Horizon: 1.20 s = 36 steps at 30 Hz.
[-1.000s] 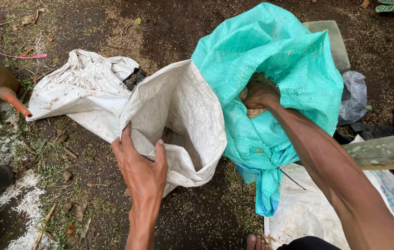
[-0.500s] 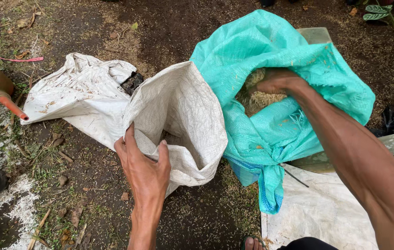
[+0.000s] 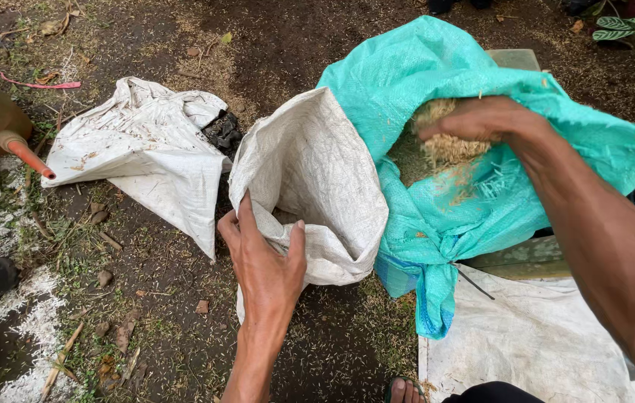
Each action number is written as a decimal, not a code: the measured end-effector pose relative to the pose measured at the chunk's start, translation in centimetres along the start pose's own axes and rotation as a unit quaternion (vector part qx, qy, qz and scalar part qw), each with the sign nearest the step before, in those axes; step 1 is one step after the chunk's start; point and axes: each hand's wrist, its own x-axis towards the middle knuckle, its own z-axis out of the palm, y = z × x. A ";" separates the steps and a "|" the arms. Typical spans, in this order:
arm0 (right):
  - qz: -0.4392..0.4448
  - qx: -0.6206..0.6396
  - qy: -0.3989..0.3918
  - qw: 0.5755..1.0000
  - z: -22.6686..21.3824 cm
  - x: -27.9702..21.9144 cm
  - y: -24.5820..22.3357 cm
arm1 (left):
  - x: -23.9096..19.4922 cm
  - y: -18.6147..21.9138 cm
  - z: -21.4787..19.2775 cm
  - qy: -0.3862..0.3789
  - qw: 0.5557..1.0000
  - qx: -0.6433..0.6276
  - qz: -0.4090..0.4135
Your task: The person transfers handfuls of rice husks from a turquoise plastic bag into a white woven bag by hand.
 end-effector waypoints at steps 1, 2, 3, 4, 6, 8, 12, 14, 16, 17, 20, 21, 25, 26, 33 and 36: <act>0.037 0.070 0.010 0.997 -0.8 0.3 -0.1 | 0.0 0.1 0.0 -0.013 1.000 -0.013 -0.025; 0.073 0.140 0.020 0.987 -1.5 0.6 -0.4 | 0.0 0.2 0.0 -0.013 1.000 -0.014 -0.024; 0.075 0.142 0.020 0.987 -1.8 0.9 -0.8 | 0.0 0.3 -0.1 -0.008 1.000 -0.015 -0.009; 0.077 0.193 0.042 0.977 -2.1 1.2 -1.2 | -0.1 0.3 -0.1 -0.002 1.000 -0.017 0.006; 0.077 0.242 0.067 0.965 -2.2 1.3 -2.1 | 0.0 0.5 0.1 -0.005 1.000 -0.010 0.005; 0.102 0.274 0.068 0.954 -1.4 1.1 -3.4 | 0.0 0.5 -0.1 -0.002 1.000 0.000 -0.002; 0.096 0.244 0.075 0.962 -0.8 -1.4 -3.8 | 0.5 0.3 -0.6 -0.002 0.999 -0.007 -0.031; 0.017 0.262 0.087 0.961 -0.5 -3.5 -3.7 | 0.3 0.1 -0.7 -0.009 1.000 -0.008 -0.028; -0.016 0.304 0.067 0.950 -0.3 -5.3 -4.3 | 0.4 0.0 -0.8 0.020 1.000 -0.010 0.008; -0.060 0.342 0.045 0.937 -0.4 -6.1 -4.9 | 0.4 0.0 -0.7 0.019 1.000 -0.010 0.008; -0.140 0.387 0.019 0.911 -0.8 -8.4 -6.9 | 0.3 -0.1 -0.5 0.016 1.000 0.006 -0.002; -0.141 0.389 0.013 0.910 -1.0 -8.9 -7.8 | 0.2 -0.1 -0.4 0.021 1.000 0.011 0.014; -0.186 0.358 -0.015 0.915 -0.5 -9.9 -11.8 | -0.2 -0.3 -0.4 0.016 0.999 0.001 0.028; -0.195 0.344 -0.019 0.918 0.0 -9.8 -13.0 | -0.3 -0.4 -0.4 0.014 1.000 0.004 0.023; -0.184 0.414 -0.152 0.878 5.2 -5.0 -20.3 | 0.0 0.1 -1.2 0.020 0.999 0.030 0.006; -0.128 0.480 -0.168 0.852 7.5 -3.1 -22.0 | 0.1 -0.1 -2.2 0.018 0.998 0.049 -0.028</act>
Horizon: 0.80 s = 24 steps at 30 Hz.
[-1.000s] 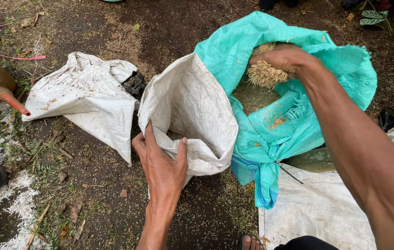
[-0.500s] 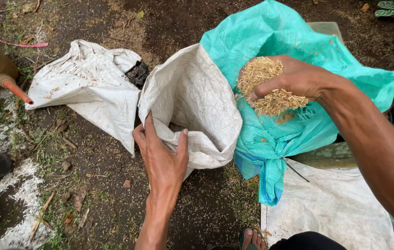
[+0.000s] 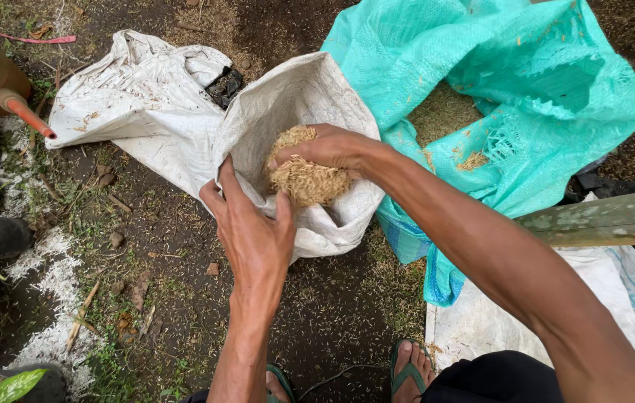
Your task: The person transfers handfuls of rice husks from a turquoise plastic bag into a white woven bag by hand.
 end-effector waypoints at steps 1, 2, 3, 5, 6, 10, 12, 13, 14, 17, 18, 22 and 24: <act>-0.001 0.001 -0.006 1.000 0.3 0.7 0.4 | 0.2 -0.2 -0.4 -0.009 0.999 0.009 -0.034; -0.013 -0.039 0.021 0.999 0.5 1.5 0.7 | 0.4 -0.3 -0.7 -0.007 0.999 0.013 -0.037; -0.024 -0.079 0.046 0.996 1.0 2.1 1.1 | 0.3 -0.6 -0.9 0.015 1.000 0.026 -0.002; -0.042 -0.074 0.031 0.996 1.4 3.2 1.7 | 0.1 -1.1 -1.2 0.037 0.998 0.042 0.029; -0.062 -0.069 0.025 0.995 1.6 3.7 1.8 | 0.0 -1.3 -1.3 0.043 0.996 0.075 0.030; -0.054 -0.128 0.057 0.989 1.5 4.7 2.6 | 0.1 -0.8 -0.3 0.198 0.924 0.282 0.164; -0.101 -0.220 0.044 0.969 1.4 5.6 3.8 | -0.3 -0.4 0.5 0.177 0.935 0.222 0.214; -0.101 -0.220 0.043 0.969 1.2 6.3 4.3 | -0.5 -0.3 0.9 0.151 0.939 0.161 0.264; -0.196 -0.295 0.010 0.935 1.0 6.8 4.5 | -0.7 -0.2 1.4 0.152 0.939 0.161 0.264; -0.167 -0.397 0.082 0.899 0.8 7.1 4.3 | -0.5 -0.6 2.3 -0.007 0.986 -0.001 0.167; -0.046 -0.420 0.186 0.887 1.0 6.8 4.1 | 0.3 -1.1 2.3 -0.016 0.989 0.072 0.131; -0.298 -0.397 0.212 0.842 0.9 3.1 2.8 | 1.5 -1.5 1.6 -0.008 0.994 0.059 0.093; -0.091 -0.387 0.134 0.908 2.0 0.8 1.7 | 2.1 -1.2 1.3 -0.012 0.996 0.034 0.079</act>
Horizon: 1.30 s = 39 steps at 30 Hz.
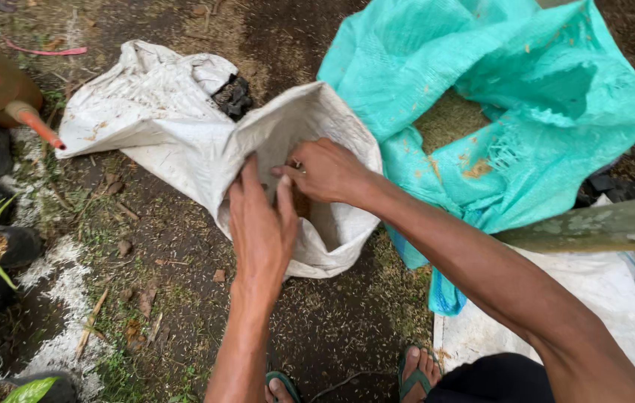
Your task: The person transfers handfuls of rice husks from a turquoise plastic bag into a white woven bag by hand.
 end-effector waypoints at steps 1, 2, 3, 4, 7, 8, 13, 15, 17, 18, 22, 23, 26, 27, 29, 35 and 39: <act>0.011 0.004 0.000 1.000 -0.5 -1.0 0.0 | 0.0 0.0 0.1 -0.007 1.000 -0.020 -0.020; -0.135 0.029 0.120 0.983 -0.9 -1.8 0.0 | -0.5 0.0 0.1 -0.018 0.999 -0.023 -0.017; -0.285 0.041 0.241 0.927 -2.1 -1.9 0.0 | -0.4 0.2 0.0 -0.006 0.999 -0.028 0.016; -0.226 0.061 0.210 0.949 -3.1 -2.8 0.3 | -0.1 0.4 0.0 0.007 0.998 -0.034 0.049; -0.139 0.101 0.238 0.956 -6.2 -7.0 3.6 | -0.1 1.1 0.0 -0.040 0.995 -0.063 -0.071; -0.091 0.032 0.237 0.967 -7.4 -8.1 5.5 | -0.3 1.1 -0.2 -0.039 0.994 -0.059 -0.077; 0.083 -0.126 0.152 0.977 -8.2 -5.1 16.5 | -0.3 1.2 0.2 -0.048 0.994 -0.080 -0.061; 0.049 -0.141 0.124 0.981 -6.7 -1.5 20.7 | -0.4 1.2 0.6 -0.041 0.996 -0.071 -0.046; 0.066 -0.180 0.018 0.981 -5.4 2.9 23.6 | -0.2 1.2 0.6 -0.027 0.997 -0.060 -0.031; 0.061 -0.182 0.021 0.981 -5.3 4.8 24.9 | -0.2 1.3 0.6 -0.035 0.997 -0.060 -0.041; -0.057 -0.159 0.081 0.982 -3.1 7.4 27.1 | -0.1 1.5 0.4 -0.042 0.993 -0.074 -0.080; -0.037 -0.187 0.062 0.980 -2.8 7.1 26.7 | 0.1 1.5 0.5 -0.043 0.993 -0.077 -0.078; 0.173 -0.157 -0.089 0.968 -4.3 5.9 25.0 | 0.2 1.3 0.5 -0.061 0.989 -0.079 -0.108; 0.174 -0.154 -0.090 0.968 -4.6 5.6 24.6 | 0.2 1.2 0.4 -0.058 0.990 -0.074 -0.105; 0.225 -0.073 -0.062 0.970 -5.4 5.2 24.8 | 0.3 1.1 0.6 -0.060 0.991 -0.070 -0.098; 0.174 -0.132 -0.036 0.975 -4.7 6.2 24.7 | 0.3 1.0 0.3 -0.052 0.990 -0.081 -0.102; 0.141 -0.175 -0.012 0.974 -3.8 6.1 25.9 | 0.3 0.7 0.6 -0.061 0.991 -0.081 -0.093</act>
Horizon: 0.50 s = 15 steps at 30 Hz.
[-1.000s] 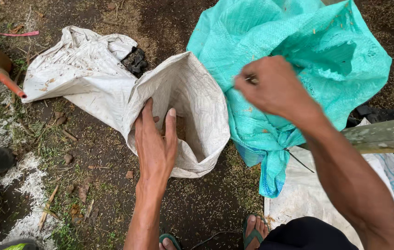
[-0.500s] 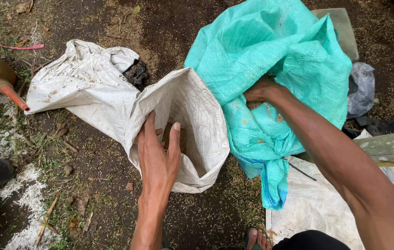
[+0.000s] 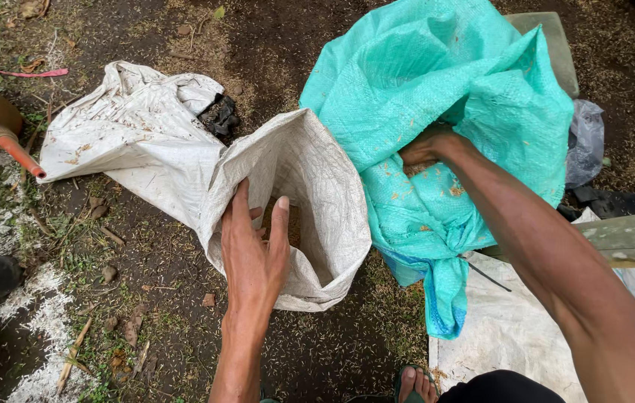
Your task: The person transfers handfuls of rice husks from a turquoise plastic bag into a white woven bag by hand.
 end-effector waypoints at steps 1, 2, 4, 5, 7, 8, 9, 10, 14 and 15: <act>-0.008 -0.010 0.009 1.000 0.5 0.1 0.2 | -0.1 -0.1 0.1 0.004 1.000 0.002 0.008; -0.016 -0.020 0.015 1.000 1.1 0.2 0.4 | -0.3 -0.3 0.1 0.003 1.000 0.002 0.006; -0.016 -0.029 0.023 0.999 2.4 1.4 0.3 | 0.0 -0.4 0.1 0.005 1.000 -0.003 0.009; -0.016 -0.038 0.032 0.999 2.6 2.1 0.6 | 0.2 -0.3 0.1 0.006 1.000 -0.004 0.014; -0.023 -0.059 0.045 0.997 3.8 3.4 0.6 | -0.4 -0.5 0.0 0.020 0.999 -0.018 0.038; -0.024 -0.068 0.044 0.996 4.7 3.5 0.9 | -0.6 -0.6 0.1 0.017 0.999 -0.019 0.034; -0.025 -0.078 0.043 0.996 5.4 3.4 1.1 | -0.6 -0.6 0.1 0.009 1.000 -0.011 0.018; -0.024 -0.088 0.051 0.995 5.4 3.7 1.4 | -0.3 -0.6 0.1 0.004 1.000 -0.004 0.009; -0.025 -0.129 0.073 0.989 5.1 3.4 2.1 | -0.5 -0.3 0.1 0.011 0.999 -0.015 0.031; -0.027 -0.130 0.073 0.988 4.8 3.1 2.1 | -0.6 -0.2 0.1 0.006 1.000 -0.019 0.017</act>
